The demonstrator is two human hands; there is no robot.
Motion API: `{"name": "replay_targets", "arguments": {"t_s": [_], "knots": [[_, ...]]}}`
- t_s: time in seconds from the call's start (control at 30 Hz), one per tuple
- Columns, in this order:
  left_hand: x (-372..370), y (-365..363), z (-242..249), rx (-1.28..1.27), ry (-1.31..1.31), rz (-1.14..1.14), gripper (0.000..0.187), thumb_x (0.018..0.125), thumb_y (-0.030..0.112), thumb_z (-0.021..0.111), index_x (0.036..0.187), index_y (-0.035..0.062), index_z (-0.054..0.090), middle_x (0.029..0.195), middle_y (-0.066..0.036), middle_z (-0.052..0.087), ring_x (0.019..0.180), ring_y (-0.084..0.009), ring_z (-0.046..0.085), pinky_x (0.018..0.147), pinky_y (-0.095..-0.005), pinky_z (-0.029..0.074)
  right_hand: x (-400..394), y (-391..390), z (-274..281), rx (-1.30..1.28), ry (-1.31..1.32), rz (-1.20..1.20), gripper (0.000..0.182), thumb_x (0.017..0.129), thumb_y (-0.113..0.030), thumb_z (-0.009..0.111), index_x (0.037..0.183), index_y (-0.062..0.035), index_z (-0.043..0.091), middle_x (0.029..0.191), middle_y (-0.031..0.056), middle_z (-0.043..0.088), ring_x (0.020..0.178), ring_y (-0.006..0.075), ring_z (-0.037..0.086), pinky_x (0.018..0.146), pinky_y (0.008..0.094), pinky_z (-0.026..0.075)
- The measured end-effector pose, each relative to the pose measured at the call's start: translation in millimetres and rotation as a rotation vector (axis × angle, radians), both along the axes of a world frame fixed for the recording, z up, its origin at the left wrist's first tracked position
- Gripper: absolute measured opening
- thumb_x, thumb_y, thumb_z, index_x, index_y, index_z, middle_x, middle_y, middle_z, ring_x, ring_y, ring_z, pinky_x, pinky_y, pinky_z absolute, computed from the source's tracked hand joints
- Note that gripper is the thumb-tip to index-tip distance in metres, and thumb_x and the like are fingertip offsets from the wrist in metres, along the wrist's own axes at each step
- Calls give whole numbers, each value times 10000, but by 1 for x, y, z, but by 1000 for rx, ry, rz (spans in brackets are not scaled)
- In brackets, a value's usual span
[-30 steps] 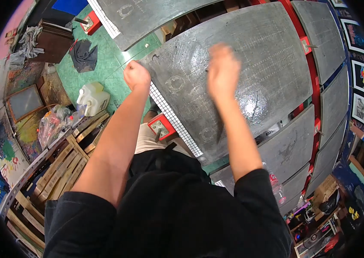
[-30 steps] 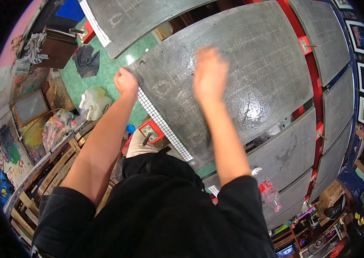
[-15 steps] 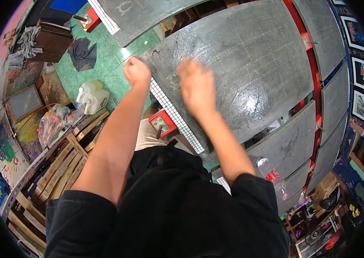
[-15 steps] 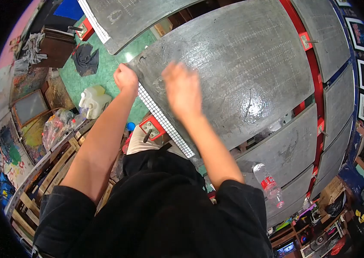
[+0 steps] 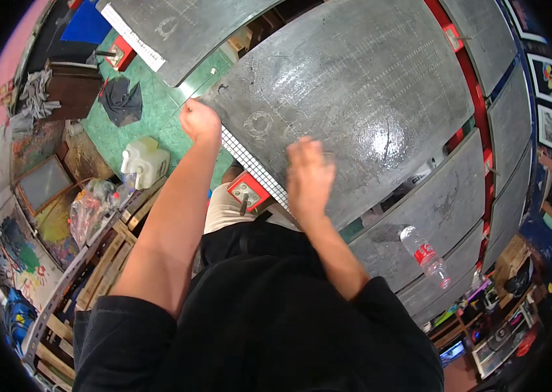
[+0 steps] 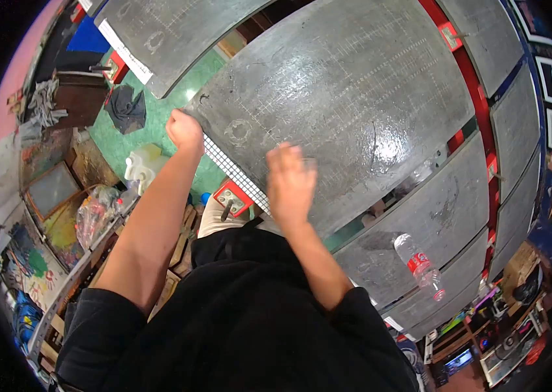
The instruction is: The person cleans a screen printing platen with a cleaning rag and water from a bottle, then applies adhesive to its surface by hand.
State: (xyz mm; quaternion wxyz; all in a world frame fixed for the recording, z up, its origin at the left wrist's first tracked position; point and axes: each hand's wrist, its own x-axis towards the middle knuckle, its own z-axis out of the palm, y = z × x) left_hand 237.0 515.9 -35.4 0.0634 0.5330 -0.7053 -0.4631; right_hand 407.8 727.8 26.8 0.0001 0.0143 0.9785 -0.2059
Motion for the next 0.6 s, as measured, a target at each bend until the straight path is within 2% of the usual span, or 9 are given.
{"name": "replay_targets", "arguments": {"t_s": [0.03,0.17,0.2,0.23,0.3,0.33,0.37,0.47,0.6], "knots": [[-2,4,8,-4,4,-19,512,955,367,448,1083,-58,705,1180,-258,702,1048,-409,634,960,-466,481,8,-6,0,-61,-28,213,581,915,-151,642,1490,-192,573,1637,77,453,1511,308,420,1202,618,302],[0,8,16,-103,-8,-25,503,951,338,426,1013,-75,705,1107,-297,701,1026,-485,634,960,-513,481,33,48,5,55,-66,383,561,890,-141,613,1449,-182,599,1583,93,508,1457,309,477,1164,570,369],[1,8,13,-106,7,-24,511,956,345,424,1011,-81,700,1111,-296,700,1025,-484,630,965,-516,478,6,72,33,61,-270,258,525,877,-108,590,1397,-162,639,1526,128,555,1398,325,526,1096,569,422],[0,12,18,-106,-18,-16,555,977,373,408,1084,-92,690,1236,-287,666,1113,-465,612,1007,-506,462,-4,97,30,236,-103,120,499,864,-77,566,1349,-133,670,1486,160,585,1356,361,550,1044,549,456],[2,8,4,-97,-7,-11,576,986,388,400,1126,-95,679,1303,-279,632,1160,-451,596,1030,-500,451,-28,172,4,-37,205,-200,452,947,-76,545,1388,-86,642,1490,204,574,1344,435,536,1088,544,434],[0,4,-1,-89,1,11,598,994,403,392,1169,-98,668,1370,-272,598,1207,-437,580,1053,-493,440,-40,201,-7,200,311,-353,443,970,-75,554,1408,-57,622,1475,227,579,1333,447,538,1111,553,415],[1,0,5,-24,-39,-69,621,1001,419,387,1233,-94,649,1442,-260,545,1272,-417,552,1088,-479,421,-53,218,-11,185,342,-455,466,960,-73,576,1425,-56,611,1484,248,566,1352,452,525,1129,544,401],[2,-5,-9,-21,27,-61,609,997,409,392,1200,-99,660,1365,-262,603,1209,-425,581,1059,-478,440,-39,177,-8,70,312,-466,490,956,-87,599,1445,-90,607,1528,254,525,1400,447,489,1148,530,384],[4,-2,-1,-24,77,-70,555,991,359,409,1145,-106,671,1232,-254,693,1053,-411,635,977,-477,481,58,49,13,-54,-73,-362,615,937,-105,640,1538,-146,513,1649,195,391,1508,429,378,1177,663,317]]}}
